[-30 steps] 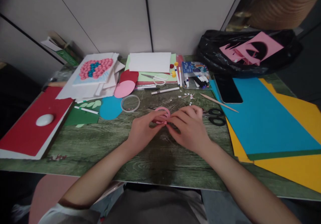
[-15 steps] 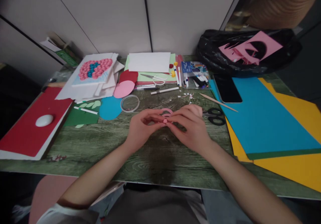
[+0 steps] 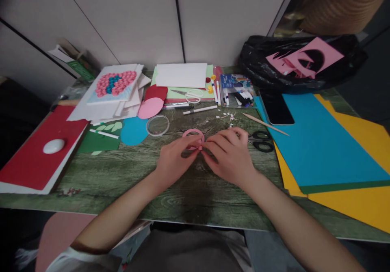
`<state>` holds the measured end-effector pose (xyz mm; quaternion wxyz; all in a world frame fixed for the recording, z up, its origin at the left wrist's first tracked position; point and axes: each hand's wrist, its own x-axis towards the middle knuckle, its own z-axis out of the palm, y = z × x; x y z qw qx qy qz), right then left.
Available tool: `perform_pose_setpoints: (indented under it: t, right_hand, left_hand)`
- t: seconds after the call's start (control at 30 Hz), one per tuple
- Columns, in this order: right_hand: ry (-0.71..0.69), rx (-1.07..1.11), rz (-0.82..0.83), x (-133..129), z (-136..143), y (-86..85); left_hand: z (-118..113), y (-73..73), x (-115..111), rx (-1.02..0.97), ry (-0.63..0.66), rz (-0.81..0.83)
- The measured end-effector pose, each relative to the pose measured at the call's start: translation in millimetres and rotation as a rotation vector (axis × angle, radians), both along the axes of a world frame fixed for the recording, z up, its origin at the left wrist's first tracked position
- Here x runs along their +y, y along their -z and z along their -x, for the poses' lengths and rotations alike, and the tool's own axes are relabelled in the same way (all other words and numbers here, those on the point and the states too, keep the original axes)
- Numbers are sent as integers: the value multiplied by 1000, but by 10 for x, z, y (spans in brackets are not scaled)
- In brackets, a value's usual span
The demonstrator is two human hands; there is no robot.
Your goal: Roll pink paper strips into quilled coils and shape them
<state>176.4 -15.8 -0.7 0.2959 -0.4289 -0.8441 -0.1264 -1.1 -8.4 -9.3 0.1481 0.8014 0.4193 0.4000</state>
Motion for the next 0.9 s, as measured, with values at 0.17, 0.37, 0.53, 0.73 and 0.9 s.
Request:
perform_pose_setpoints:
  t: [0.17, 0.37, 0.53, 0.73, 0.9]
  right_hand:
    - [-13, -44, -43, -5, -14, 11]
    - [-15, 90, -9, -14, -11, -32]
    - [-47, 247, 73, -19, -19, -55]
    - [-51, 324, 195, -7, -21, -65]
    - [-43, 336, 242, -5, -2, -73]
  left_hand:
    - [12, 16, -14, 73, 32, -34]
    - [-20, -70, -5, -253, 73, 215]
    - [-32, -119, -10, -566, 157, 496]
    - [-45, -113, -1, -706, 148, 650]
    - [-52, -90, 1, -654, 138, 636]
